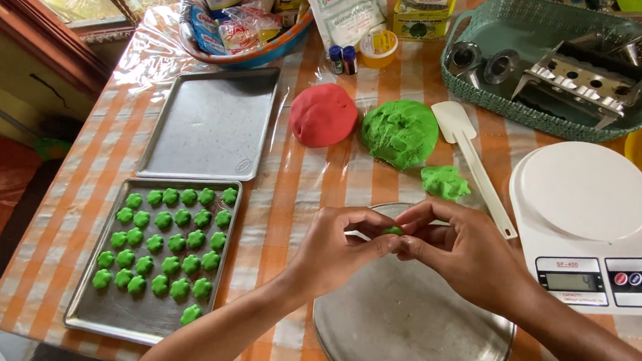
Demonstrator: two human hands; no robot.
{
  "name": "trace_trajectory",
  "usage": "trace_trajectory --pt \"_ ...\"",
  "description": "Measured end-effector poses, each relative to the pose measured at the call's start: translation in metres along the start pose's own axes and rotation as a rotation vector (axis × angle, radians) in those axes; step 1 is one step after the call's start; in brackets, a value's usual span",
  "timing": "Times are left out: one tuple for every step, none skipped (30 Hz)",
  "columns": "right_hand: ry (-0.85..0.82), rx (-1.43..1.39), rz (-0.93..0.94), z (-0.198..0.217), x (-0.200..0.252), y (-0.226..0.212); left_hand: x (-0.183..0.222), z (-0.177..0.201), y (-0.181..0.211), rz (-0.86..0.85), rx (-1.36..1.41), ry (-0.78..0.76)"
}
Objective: Rolling out green dough and using a metal mold to cut out small star-shaped portions before placing them on a baking tray.
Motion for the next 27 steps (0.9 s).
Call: trace_trajectory --pt "-0.001 -0.001 0.0 0.0 0.001 0.0 -0.001 0.001 -0.003 0.001 -0.001 0.0" --pt "-0.007 -0.012 -0.002 -0.001 0.001 0.001 -0.001 0.002 -0.006 0.005 -0.004 0.003" --pt "-0.018 -0.023 -0.004 -0.002 0.001 0.001 0.0 0.003 -0.01 0.01 -0.01 0.01" --pt "-0.024 -0.025 -0.004 -0.002 0.0 0.004 0.0 0.005 -0.011 0.013 -0.013 0.014" --pt "-0.037 -0.016 0.002 -0.003 -0.001 0.007 0.002 0.007 -0.011 0.008 -0.02 0.009" --pt "-0.05 -0.008 0.007 -0.004 -0.003 0.009 0.003 0.009 -0.012 0.002 -0.026 0.005" --pt "-0.066 -0.012 0.008 -0.007 -0.002 0.004 0.005 0.017 -0.007 0.009 -0.034 0.017" --pt "-0.047 0.152 -0.052 -0.009 -0.001 -0.001 0.007 0.023 -0.003 0.051 -0.058 -0.031" --pt "-0.038 0.318 -0.113 -0.013 0.0 -0.004 0.012 0.03 0.001 0.099 -0.079 -0.073" --pt "-0.062 0.317 -0.113 -0.014 -0.002 0.0 0.019 0.047 0.0 0.113 -0.084 -0.053" --pt "-0.04 0.339 -0.111 -0.014 -0.003 0.004 0.026 0.06 0.0 0.085 -0.171 -0.139" --pt "-0.018 0.36 -0.108 -0.013 -0.005 0.008 0.033 0.073 0.0 0.06 -0.258 -0.225" --pt "-0.032 0.356 -0.108 -0.014 -0.006 0.01 0.044 0.091 0.002 0.07 -0.263 -0.216" --pt "-0.028 0.385 -0.108 -0.013 -0.008 0.013 0.056 0.107 0.004 0.09 -0.395 -0.248" --pt "-0.021 0.412 -0.11 -0.012 -0.008 0.016 0.068 0.123 0.005 0.11 -0.526 -0.285" --pt "-0.031 0.407 -0.112 -0.015 -0.008 0.014 0.082 0.139 0.003 0.122 -0.53 -0.282" --pt "-0.03 0.43 -0.141 -0.017 -0.008 0.012 0.097 0.154 0.0 0.197 -0.55 -0.302" --pt "-0.028 0.453 -0.169 -0.019 -0.007 0.009 0.112 0.169 -0.003 0.273 -0.569 -0.322" --pt "-0.036 0.453 -0.171 -0.019 -0.008 0.013 0.123 0.182 -0.007 0.28 -0.568 -0.318" --pt "-0.038 0.447 -0.15 -0.02 -0.009 0.016 0.136 0.197 -0.012 0.393 -0.693 -0.306" --pt "-0.036 0.444 -0.128 -0.019 -0.009 0.018 0.148 0.21 -0.018 0.504 -0.815 -0.292" --pt "-0.043 0.447 -0.128 -0.021 -0.009 0.017 0.154 0.214 -0.02 0.508 -0.812 -0.288" --pt "-0.041 0.456 -0.14 -0.022 -0.009 0.016 0.159 0.219 -0.022 0.649 -0.828 -0.252" --pt "-0.038 0.465 -0.152 -0.023 -0.009 0.015 0.165 0.225 -0.025 0.789 -0.841 -0.213" --pt "-0.042 0.468 -0.151 -0.025 -0.009 0.014 0.168 0.226 -0.028 0.791 -0.838 -0.21" --pt "-0.031 0.489 -0.172 -0.025 -0.009 0.013 0.17 0.227 -0.031 0.807 -0.833 -0.189" --pt "-0.018 0.51 -0.192 -0.026 -0.009 0.011 0.171 0.228 -0.034 0.822 -0.829 -0.169"
Point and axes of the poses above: each hand's wrist, its own x-axis away from the middle knuckle, its own z-axis out of the back of the hand, y = z × x, the point moved 2 cm from there along -x, towards the middle knuckle, and after that the axes turned 8 degrees about -x, right-handed, at the moved point
